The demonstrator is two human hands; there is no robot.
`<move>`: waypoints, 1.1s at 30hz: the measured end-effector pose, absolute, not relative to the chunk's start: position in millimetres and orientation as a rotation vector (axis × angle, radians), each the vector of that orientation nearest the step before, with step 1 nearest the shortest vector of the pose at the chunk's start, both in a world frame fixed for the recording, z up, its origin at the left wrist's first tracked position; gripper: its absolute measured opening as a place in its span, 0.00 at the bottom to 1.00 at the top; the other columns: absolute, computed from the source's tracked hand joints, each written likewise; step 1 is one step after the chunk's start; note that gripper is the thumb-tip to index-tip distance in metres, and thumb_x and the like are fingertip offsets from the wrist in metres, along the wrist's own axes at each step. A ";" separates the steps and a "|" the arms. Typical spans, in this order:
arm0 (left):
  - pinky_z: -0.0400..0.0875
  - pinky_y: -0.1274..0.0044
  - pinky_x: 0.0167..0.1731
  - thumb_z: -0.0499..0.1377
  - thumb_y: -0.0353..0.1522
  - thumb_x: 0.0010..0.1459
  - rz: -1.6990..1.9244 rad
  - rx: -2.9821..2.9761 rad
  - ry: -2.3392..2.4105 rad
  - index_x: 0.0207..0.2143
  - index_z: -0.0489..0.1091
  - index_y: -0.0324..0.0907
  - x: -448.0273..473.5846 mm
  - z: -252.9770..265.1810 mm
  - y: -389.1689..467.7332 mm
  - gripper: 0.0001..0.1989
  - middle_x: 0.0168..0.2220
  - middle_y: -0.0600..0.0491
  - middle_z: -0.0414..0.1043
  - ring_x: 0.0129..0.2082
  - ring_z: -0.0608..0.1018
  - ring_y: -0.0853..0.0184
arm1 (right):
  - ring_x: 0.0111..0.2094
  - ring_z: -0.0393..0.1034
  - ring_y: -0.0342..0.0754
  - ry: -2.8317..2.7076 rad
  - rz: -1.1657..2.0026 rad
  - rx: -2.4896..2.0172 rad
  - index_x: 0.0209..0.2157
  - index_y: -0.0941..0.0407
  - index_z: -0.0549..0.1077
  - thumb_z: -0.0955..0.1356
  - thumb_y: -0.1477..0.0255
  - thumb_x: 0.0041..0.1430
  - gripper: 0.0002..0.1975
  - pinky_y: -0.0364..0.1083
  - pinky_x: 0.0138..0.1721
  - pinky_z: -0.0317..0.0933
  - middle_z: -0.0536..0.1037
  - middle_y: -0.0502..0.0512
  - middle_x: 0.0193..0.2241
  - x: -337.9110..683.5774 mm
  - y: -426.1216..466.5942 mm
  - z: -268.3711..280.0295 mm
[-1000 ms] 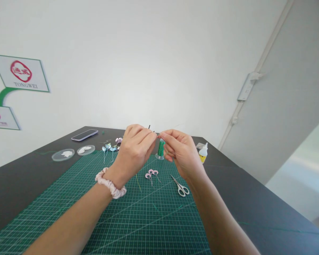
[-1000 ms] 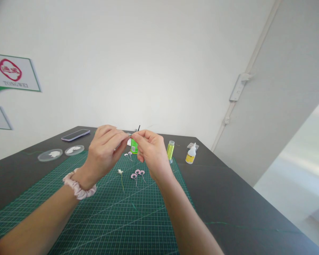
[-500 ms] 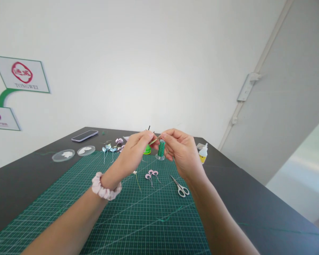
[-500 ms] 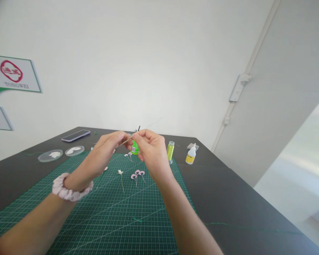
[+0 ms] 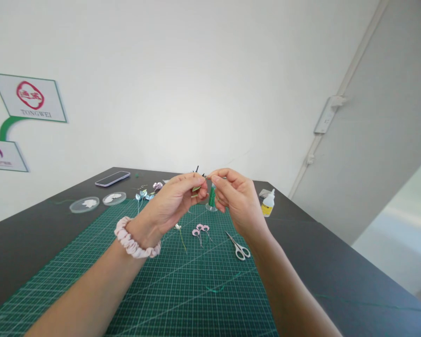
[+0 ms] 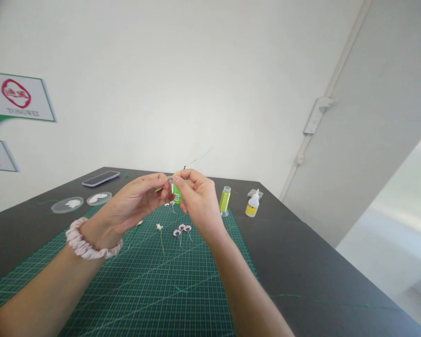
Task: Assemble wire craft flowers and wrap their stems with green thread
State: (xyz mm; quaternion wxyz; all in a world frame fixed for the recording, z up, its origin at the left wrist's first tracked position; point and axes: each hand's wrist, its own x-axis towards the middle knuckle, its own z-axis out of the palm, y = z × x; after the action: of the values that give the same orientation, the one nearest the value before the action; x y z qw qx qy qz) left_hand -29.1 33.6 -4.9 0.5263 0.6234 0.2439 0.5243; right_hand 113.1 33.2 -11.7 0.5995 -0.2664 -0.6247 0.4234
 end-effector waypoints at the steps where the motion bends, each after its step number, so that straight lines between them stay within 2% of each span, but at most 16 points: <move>1: 0.70 0.73 0.34 0.57 0.34 0.53 1.263 1.484 0.579 0.18 0.65 0.42 -28.9 -4.3 33.3 0.12 0.23 0.54 0.63 0.26 0.68 0.70 | 0.12 0.47 0.36 -1.447 1.007 -0.611 0.30 0.55 0.70 0.68 0.69 0.55 0.05 0.42 0.16 0.46 0.55 0.37 0.11 112.8 32.9 -11.9; 4: 0.70 0.72 0.34 0.56 0.34 0.54 1.276 1.477 0.561 0.19 0.65 0.42 -28.2 -3.5 33.4 0.12 0.22 0.54 0.63 0.26 0.69 0.69 | 0.13 0.49 0.36 -1.449 1.054 -0.624 0.32 0.55 0.69 0.67 0.71 0.55 0.03 0.41 0.16 0.47 0.57 0.37 0.12 111.5 32.8 -11.9; 9: 0.70 0.74 0.33 0.56 0.34 0.54 1.354 1.523 0.609 0.20 0.65 0.42 -26.3 -4.7 34.6 0.11 0.21 0.55 0.62 0.25 0.68 0.70 | 0.13 0.50 0.35 -1.490 0.996 -0.683 0.26 0.54 0.66 0.68 0.68 0.56 0.08 0.42 0.16 0.47 0.58 0.39 0.12 111.2 34.1 -11.4; 19: 0.66 0.75 0.30 0.56 0.33 0.53 1.405 1.603 0.635 0.17 0.63 0.42 -23.3 -2.6 29.9 0.13 0.20 0.56 0.61 0.24 0.66 0.71 | 0.13 0.53 0.36 -1.529 0.833 -0.729 0.25 0.55 0.67 0.67 0.70 0.56 0.08 0.41 0.16 0.47 0.64 0.42 0.13 110.9 31.2 -8.5; 26: 0.66 0.74 0.30 0.56 0.33 0.55 1.412 1.641 0.646 0.17 0.63 0.42 -23.4 -3.1 30.4 0.14 0.20 0.56 0.62 0.24 0.66 0.70 | 0.14 0.51 0.36 -1.569 0.744 -0.704 0.24 0.55 0.68 0.67 0.70 0.56 0.08 0.41 0.17 0.45 0.67 0.44 0.14 110.3 29.5 -9.5; 33: 0.59 0.77 0.23 0.55 0.32 0.57 1.646 1.925 0.872 0.22 0.65 0.42 -21.7 -5.9 30.5 0.10 0.21 0.56 0.64 0.23 0.64 0.72 | 0.14 0.50 0.37 -1.565 0.648 -0.725 0.23 0.55 0.67 0.67 0.72 0.56 0.09 0.42 0.18 0.43 0.57 0.41 0.12 109.8 25.9 -8.7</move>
State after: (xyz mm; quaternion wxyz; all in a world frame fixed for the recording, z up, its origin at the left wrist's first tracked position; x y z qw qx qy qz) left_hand -21.7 30.5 -5.9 0.2292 0.6995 0.3168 0.5982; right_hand 109.8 25.9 -8.7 0.6047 -0.3134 -0.6765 0.2803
